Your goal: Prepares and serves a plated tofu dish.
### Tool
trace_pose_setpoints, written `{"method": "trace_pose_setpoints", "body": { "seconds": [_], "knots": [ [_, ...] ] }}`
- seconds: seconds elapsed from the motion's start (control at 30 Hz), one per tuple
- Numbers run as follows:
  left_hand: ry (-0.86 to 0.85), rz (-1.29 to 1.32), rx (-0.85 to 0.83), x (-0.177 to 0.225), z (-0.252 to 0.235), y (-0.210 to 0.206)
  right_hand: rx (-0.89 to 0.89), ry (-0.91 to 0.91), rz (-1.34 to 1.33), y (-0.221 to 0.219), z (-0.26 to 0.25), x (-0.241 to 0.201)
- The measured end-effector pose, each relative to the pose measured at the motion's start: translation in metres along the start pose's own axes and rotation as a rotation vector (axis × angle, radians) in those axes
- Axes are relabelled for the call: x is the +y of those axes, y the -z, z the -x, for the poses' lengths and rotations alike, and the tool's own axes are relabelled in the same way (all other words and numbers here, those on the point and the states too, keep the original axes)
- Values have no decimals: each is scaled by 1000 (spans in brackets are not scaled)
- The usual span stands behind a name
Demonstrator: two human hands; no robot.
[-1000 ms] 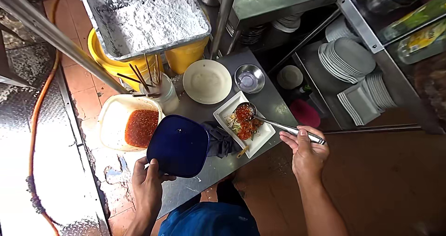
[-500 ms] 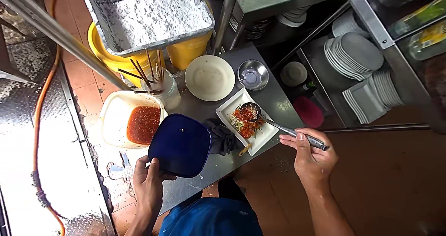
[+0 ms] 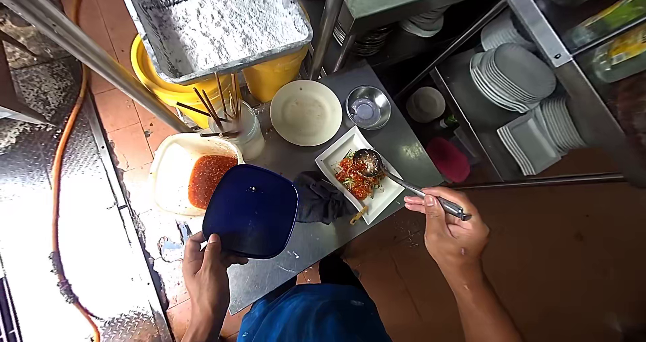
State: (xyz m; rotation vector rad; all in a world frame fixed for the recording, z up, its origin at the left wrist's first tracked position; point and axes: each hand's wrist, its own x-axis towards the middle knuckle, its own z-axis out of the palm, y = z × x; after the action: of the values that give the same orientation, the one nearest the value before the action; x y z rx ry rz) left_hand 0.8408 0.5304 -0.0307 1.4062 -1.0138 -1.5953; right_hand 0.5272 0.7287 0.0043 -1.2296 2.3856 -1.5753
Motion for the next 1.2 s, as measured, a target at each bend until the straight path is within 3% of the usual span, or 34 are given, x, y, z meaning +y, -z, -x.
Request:
{"method": "trace_pose_setpoints", "body": {
  "seconds": [0.2,0.47,0.77,1.2],
  "knots": [
    [-20,-8,31,6,-5,12,-6,31,83,3,24,-3],
    [-30,-9,56,14,-8,13,17,160,142,-20,-6,26],
    [-51,-11,62,17,-10,22,23,308,366,13,16,8],
    [-125,-84,61,58,-10,48,87,242,400,24,33,14]
  ]
}}
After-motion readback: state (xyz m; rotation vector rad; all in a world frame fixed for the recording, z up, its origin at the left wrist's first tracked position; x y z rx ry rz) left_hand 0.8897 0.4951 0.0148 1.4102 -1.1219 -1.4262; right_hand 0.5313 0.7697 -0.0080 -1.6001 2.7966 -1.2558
